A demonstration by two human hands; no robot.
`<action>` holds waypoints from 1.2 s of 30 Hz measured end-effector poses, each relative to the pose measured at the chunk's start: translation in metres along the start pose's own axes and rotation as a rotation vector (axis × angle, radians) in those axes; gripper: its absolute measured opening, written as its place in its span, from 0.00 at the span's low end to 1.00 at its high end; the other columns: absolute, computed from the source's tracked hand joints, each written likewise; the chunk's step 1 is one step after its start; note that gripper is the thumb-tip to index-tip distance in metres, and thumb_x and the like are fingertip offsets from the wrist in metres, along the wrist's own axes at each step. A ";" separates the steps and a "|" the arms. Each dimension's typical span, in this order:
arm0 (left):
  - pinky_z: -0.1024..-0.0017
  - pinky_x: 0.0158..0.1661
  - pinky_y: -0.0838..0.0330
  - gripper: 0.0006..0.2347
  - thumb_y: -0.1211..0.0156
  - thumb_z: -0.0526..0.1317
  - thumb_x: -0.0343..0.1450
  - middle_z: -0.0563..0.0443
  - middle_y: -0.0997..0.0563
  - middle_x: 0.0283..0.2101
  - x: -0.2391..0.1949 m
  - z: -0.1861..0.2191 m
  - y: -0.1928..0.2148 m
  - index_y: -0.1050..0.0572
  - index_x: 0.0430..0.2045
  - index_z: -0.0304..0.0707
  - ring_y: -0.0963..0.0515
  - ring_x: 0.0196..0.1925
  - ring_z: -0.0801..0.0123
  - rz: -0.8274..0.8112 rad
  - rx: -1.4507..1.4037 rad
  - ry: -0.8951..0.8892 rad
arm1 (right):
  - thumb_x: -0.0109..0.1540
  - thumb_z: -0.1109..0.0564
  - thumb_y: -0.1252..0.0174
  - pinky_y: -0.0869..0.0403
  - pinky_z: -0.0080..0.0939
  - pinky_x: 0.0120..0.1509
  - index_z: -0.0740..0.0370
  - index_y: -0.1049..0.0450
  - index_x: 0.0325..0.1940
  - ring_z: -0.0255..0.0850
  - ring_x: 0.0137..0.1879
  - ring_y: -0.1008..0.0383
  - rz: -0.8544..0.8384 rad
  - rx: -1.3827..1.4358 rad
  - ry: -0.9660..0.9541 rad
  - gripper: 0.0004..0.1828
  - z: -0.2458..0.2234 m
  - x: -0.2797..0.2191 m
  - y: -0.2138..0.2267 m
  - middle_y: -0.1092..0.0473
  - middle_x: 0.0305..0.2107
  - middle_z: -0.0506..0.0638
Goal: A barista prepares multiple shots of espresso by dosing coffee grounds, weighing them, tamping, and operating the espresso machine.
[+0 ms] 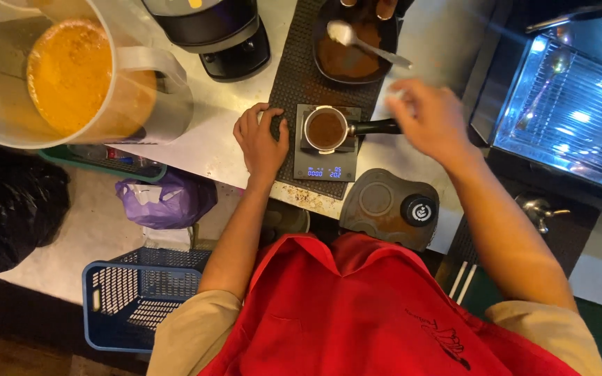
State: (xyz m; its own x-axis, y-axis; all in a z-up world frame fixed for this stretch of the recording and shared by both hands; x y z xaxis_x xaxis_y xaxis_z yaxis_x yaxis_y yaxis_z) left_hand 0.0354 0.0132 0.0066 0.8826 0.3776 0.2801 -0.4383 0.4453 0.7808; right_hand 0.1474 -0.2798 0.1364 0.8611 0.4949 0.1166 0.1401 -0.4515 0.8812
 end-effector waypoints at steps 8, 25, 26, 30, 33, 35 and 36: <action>0.53 0.66 0.49 0.06 0.35 0.44 0.74 0.57 0.29 0.53 -0.003 0.001 0.003 0.24 0.42 0.52 0.33 0.63 0.62 -0.033 0.004 0.016 | 0.69 0.28 0.54 0.24 0.51 0.47 0.56 0.14 0.31 0.53 0.31 0.20 -0.835 0.165 -0.347 0.36 0.000 0.016 -0.032 0.24 0.19 0.57; 0.56 0.53 0.30 0.06 0.37 0.30 0.70 0.47 0.20 0.39 -0.073 0.108 0.072 0.22 0.38 0.41 0.20 0.45 0.51 -0.270 -0.692 -0.420 | 0.74 0.43 0.57 0.24 0.40 0.29 0.55 0.25 0.37 0.45 0.20 0.21 -0.121 0.711 -1.212 0.22 -0.124 -0.358 -0.144 0.28 0.08 0.48; 0.57 0.56 0.32 0.12 0.33 0.35 0.69 0.48 0.20 0.46 -0.090 0.120 0.069 0.23 0.46 0.43 0.21 0.50 0.51 -0.446 -0.657 -0.505 | 0.74 0.43 0.59 0.24 0.39 0.30 0.54 0.26 0.34 0.43 0.19 0.22 -0.096 0.742 -1.204 0.23 -0.124 -0.367 -0.167 0.29 0.08 0.47; 0.54 0.65 0.40 0.29 0.31 0.46 0.71 0.46 0.26 0.64 -0.134 0.148 0.059 0.32 0.67 0.44 0.28 0.66 0.51 -0.869 -0.504 -0.634 | 0.75 0.47 0.56 0.25 0.46 0.33 0.59 0.28 0.31 0.49 0.23 0.23 0.066 0.758 -1.145 0.23 -0.136 -0.364 -0.187 0.29 0.13 0.53; 0.47 0.66 0.39 0.38 0.25 0.48 0.66 0.43 0.28 0.68 -0.151 0.154 0.042 0.38 0.72 0.44 0.29 0.67 0.45 -0.961 -0.421 -0.706 | 0.76 0.47 0.57 0.27 0.47 0.32 0.59 0.31 0.27 0.50 0.24 0.26 0.108 0.716 -1.125 0.25 -0.136 -0.357 -0.183 0.30 0.14 0.53; 0.46 0.66 0.39 0.40 0.24 0.46 0.65 0.40 0.29 0.68 -0.155 0.161 0.034 0.40 0.73 0.46 0.29 0.68 0.42 -1.010 -0.366 -0.733 | 0.76 0.47 0.56 0.27 0.47 0.33 0.59 0.31 0.28 0.51 0.26 0.26 0.142 0.711 -1.116 0.25 -0.133 -0.351 -0.176 0.30 0.15 0.53; 0.44 0.66 0.39 0.42 0.23 0.44 0.64 0.37 0.30 0.69 -0.160 0.161 0.032 0.42 0.74 0.47 0.29 0.68 0.40 -1.069 -0.306 -0.741 | 0.76 0.47 0.56 0.27 0.48 0.34 0.60 0.31 0.28 0.52 0.27 0.25 0.156 0.711 -1.115 0.24 -0.137 -0.350 -0.174 0.30 0.15 0.54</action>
State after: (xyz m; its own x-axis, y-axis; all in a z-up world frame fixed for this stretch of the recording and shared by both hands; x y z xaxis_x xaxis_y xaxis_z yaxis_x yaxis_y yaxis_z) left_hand -0.0924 -0.1634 0.0767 0.6545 -0.7522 -0.0757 0.5878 0.4433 0.6767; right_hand -0.2456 -0.2726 0.0048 0.7806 -0.3119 -0.5417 -0.0669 -0.9033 0.4238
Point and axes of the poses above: each hand's wrist, its own x-axis towards the middle knuckle, its own y-axis out of the back of the hand, z = x × y, the point moved 4 cm from there along x, towards the middle knuckle
